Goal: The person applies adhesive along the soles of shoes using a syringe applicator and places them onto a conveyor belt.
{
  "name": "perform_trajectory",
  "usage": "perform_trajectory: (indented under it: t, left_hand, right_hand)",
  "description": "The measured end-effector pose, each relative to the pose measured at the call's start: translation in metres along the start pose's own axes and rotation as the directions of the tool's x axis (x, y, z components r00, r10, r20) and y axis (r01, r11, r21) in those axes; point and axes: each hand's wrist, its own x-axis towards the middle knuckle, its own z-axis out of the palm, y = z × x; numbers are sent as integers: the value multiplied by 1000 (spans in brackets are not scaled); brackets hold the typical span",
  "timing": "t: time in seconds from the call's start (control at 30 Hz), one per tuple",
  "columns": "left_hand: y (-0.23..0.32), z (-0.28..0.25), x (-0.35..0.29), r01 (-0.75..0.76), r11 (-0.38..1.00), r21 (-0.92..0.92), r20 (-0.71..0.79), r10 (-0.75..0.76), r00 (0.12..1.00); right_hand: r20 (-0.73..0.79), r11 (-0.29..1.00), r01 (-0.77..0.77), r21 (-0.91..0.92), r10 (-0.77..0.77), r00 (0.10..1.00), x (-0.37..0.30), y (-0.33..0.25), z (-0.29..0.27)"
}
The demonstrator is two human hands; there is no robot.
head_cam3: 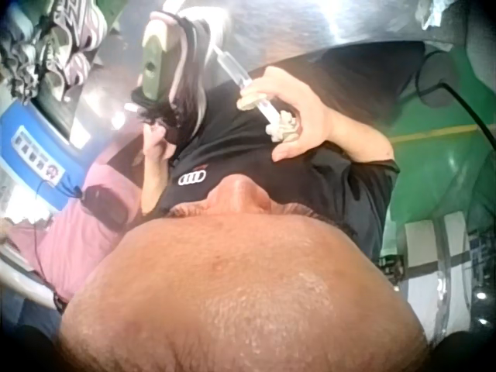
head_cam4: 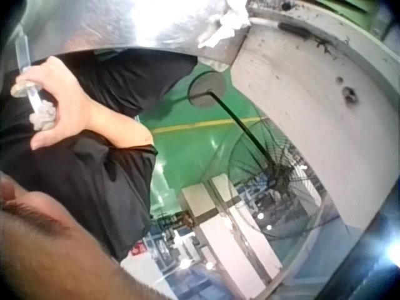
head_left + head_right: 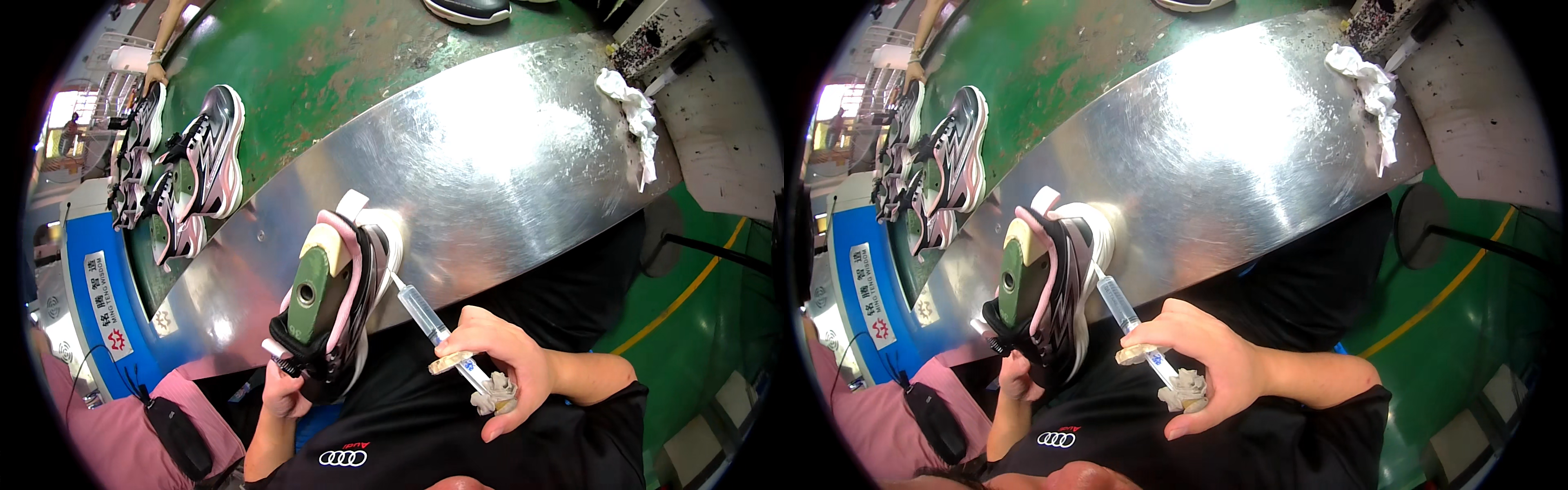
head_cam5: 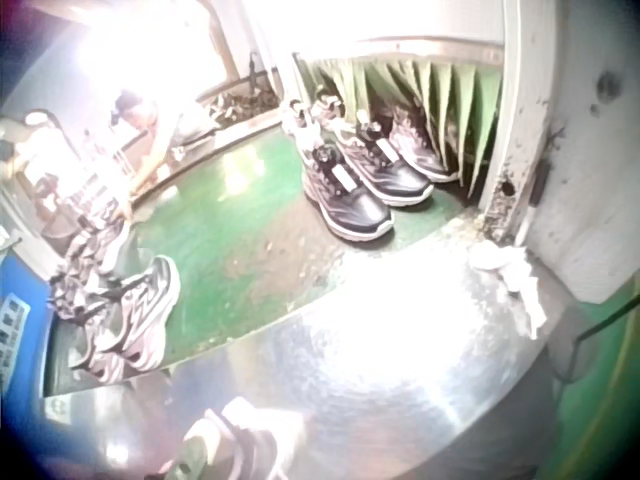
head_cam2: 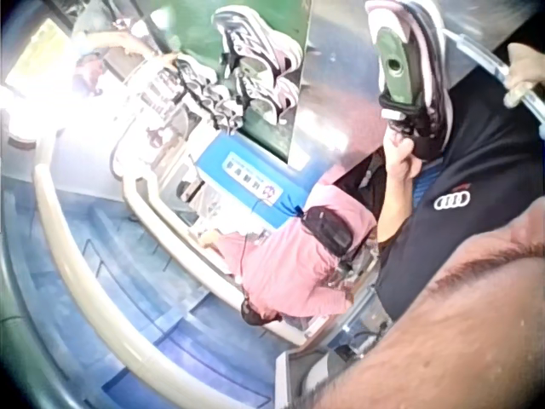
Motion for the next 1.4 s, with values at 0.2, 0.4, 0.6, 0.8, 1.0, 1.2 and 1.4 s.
perform_trajectory:
  t: [0.2,0.4,0.6,0.8,1.0,1.2,1.4]
  left_hand:
    - [-20,25,9,48,998,-51,136,-41,990]
    - [-29,33,19,240,961,-138,268,-197,943]
    - [-37,45,32,402,886,-233,427,-278,861]
    - [-52,56,55,544,802,-248,635,-290,716]
    - [-67,81,82,587,781,-212,701,-297,648]
    - [-61,113,101,539,821,-189,710,-265,653]
    - [-61,130,110,520,825,-222,669,-259,696]
  right_hand:
    - [14,999,-31,-27,31,999,10,-17,4]
    - [83,975,-212,66,206,975,12,-46,1]
    - [97,964,-262,49,257,961,0,-79,-1]
    - [60,967,-244,-72,249,967,-7,-115,3]
    - [-24,936,-270,-226,272,962,-14,-147,9]
    - [-57,918,-162,-361,152,987,-27,-148,9]
    - [-93,866,-85,-493,45,995,-26,-144,12]
